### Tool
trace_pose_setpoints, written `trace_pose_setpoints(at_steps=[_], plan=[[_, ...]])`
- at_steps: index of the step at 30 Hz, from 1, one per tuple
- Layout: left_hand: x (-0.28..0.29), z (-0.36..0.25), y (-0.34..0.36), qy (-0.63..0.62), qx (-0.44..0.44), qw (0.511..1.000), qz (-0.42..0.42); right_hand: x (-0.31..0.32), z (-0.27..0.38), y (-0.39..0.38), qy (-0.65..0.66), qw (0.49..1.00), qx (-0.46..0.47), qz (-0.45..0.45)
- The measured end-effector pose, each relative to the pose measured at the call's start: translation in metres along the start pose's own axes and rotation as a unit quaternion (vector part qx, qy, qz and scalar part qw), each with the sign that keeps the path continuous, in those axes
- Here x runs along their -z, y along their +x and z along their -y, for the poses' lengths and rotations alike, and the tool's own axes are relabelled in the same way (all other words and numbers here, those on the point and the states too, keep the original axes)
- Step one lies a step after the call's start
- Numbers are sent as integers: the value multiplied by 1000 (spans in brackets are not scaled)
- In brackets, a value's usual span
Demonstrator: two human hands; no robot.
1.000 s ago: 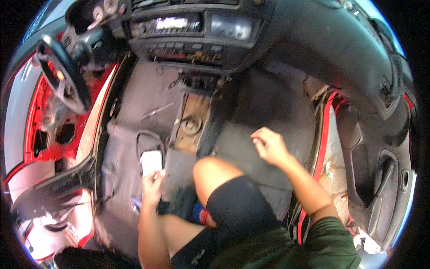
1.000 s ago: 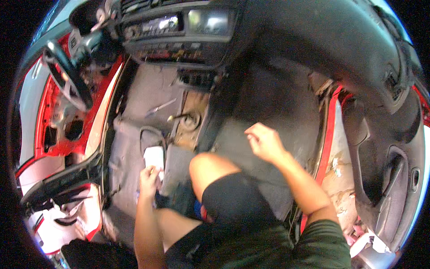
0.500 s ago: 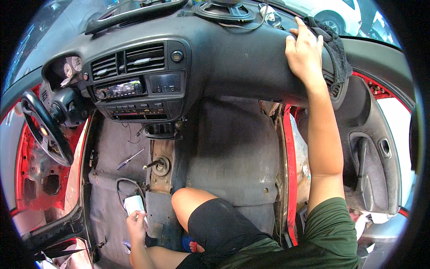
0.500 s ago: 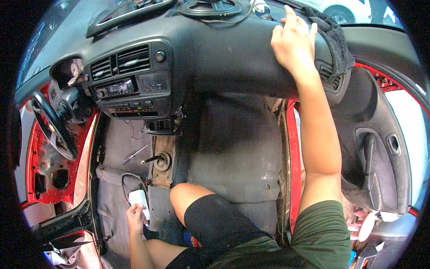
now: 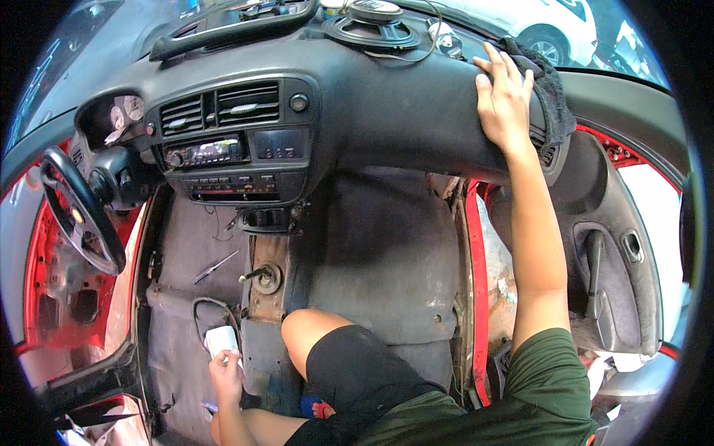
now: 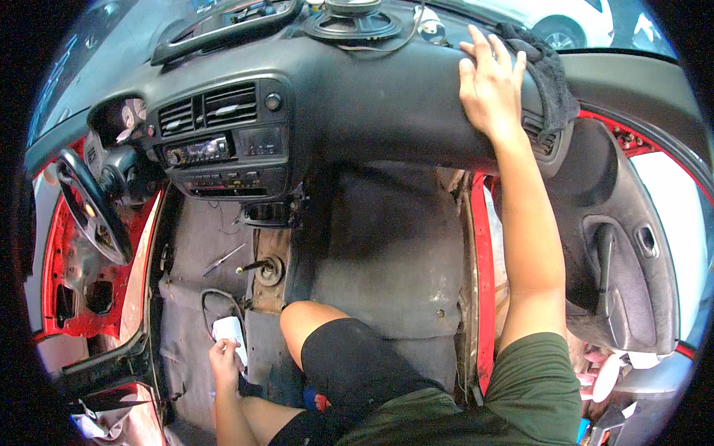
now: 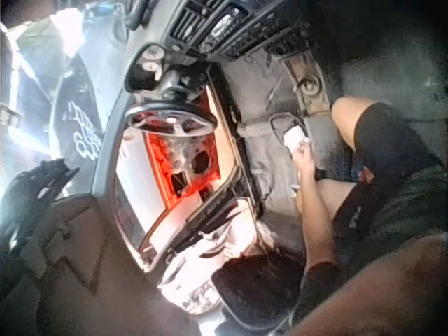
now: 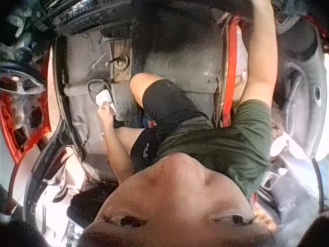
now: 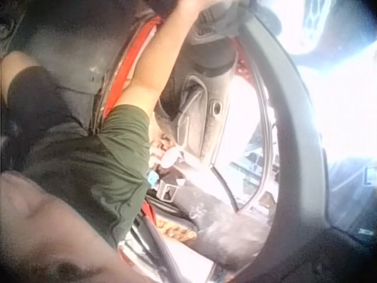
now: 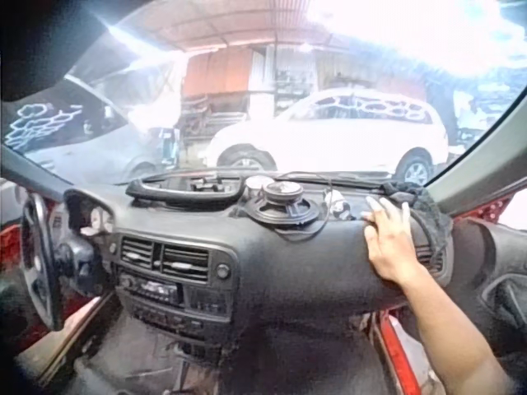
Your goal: The person enters a red car and uses a screwdriver to remove screws from the center console area. They then lift and detach the gear shift console cover, exposing the underlying floor and mechanical components.
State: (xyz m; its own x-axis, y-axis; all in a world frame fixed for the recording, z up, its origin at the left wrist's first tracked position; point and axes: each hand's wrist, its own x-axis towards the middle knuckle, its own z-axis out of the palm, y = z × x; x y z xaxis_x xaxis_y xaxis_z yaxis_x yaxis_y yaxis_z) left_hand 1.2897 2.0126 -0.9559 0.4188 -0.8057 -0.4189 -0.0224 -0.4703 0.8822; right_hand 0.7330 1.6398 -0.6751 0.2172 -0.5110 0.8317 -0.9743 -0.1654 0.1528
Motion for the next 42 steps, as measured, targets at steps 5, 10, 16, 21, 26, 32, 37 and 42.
trace_pose_setpoints(at_steps=[5, 10, 16, 21, 26, 32, 37, 42], plan=[[15, -2, -3, 40, -24, 997, -53, 1, 14, 4, -32, 998, -37, -50], [2, 7, 14, 27, -2, 999, -16, 4, 90, -63, 223, 960, 9, -169], [7, 10, 10, 69, -19, 997, -38, -49, 297, -248, 505, 778, 207, 311], [5, -4, -2, 19, 25, 997, -69, -96, 394, -331, 494, 694, 222, 475], [1, 7, 0, -1, 2, 996, -86, -112, 407, -365, 409, 709, 284, 500], [2, 4, 4, 21, 10, 996, -81, -116, 403, -368, 458, 709, 201, 497], [0, -1, 8, 61, 10, 995, -76, -121, 373, -406, 467, 726, -45, 502], [5, -6, 6, 39, 37, 998, -34, -128, 392, -457, 470, 566, -148, 661]])
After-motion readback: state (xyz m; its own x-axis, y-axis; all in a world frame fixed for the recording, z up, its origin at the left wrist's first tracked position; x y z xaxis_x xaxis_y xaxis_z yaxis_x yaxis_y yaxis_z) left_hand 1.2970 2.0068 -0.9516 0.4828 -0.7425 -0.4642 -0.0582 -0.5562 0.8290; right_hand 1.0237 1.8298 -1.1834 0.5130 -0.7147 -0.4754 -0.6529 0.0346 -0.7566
